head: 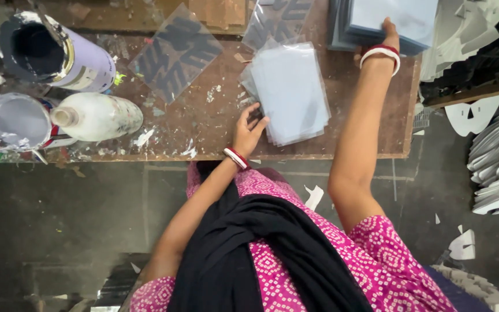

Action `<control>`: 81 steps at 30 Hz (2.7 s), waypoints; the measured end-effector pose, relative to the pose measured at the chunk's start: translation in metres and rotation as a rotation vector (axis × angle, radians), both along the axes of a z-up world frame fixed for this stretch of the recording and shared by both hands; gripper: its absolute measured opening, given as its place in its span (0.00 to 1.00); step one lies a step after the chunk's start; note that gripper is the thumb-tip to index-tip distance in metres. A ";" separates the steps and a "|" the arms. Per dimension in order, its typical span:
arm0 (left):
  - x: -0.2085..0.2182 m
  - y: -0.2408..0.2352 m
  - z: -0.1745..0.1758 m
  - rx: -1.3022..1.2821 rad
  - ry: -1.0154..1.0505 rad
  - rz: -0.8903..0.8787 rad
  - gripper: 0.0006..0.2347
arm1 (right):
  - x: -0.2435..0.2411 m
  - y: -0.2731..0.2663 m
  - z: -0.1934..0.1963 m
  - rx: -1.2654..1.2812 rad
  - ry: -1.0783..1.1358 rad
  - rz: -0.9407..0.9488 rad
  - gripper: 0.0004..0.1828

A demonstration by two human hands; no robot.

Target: The person stacks transparent plastic sheets by picking them up from a pile and placing them into a neat stack on a table.

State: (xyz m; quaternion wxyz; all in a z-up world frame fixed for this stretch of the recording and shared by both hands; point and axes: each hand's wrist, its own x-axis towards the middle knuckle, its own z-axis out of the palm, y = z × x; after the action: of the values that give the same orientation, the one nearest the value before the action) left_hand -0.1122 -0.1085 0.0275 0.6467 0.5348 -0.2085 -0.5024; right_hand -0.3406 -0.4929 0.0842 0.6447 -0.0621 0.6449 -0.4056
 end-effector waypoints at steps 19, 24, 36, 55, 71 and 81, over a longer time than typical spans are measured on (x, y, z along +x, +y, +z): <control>0.069 -0.008 0.140 -0.372 -0.120 -0.144 0.21 | 0.052 0.225 0.153 -0.934 0.101 0.180 0.25; 0.068 0.025 0.177 -0.298 0.288 -0.230 0.32 | 0.090 0.309 0.135 -0.832 0.141 0.605 0.27; 0.078 0.106 0.136 -0.824 0.854 0.099 0.38 | 0.160 0.397 0.133 -0.251 -0.545 1.098 0.37; 0.053 0.136 0.116 -0.201 0.541 0.254 0.42 | 0.145 0.339 0.094 -0.547 -0.116 1.174 0.32; 0.056 0.142 0.005 0.237 -0.097 0.247 0.41 | 0.168 0.363 0.041 -0.237 0.235 1.471 0.32; 0.044 0.126 0.116 0.138 -0.471 0.544 0.37 | 0.193 0.369 0.110 -1.015 0.417 1.506 0.23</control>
State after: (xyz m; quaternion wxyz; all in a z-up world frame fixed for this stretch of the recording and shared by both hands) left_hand -0.0682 0.0176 0.1433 0.6532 0.7141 -0.1676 -0.1879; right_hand -0.1473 -0.1237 0.1945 0.5046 -0.8102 0.2830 -0.0943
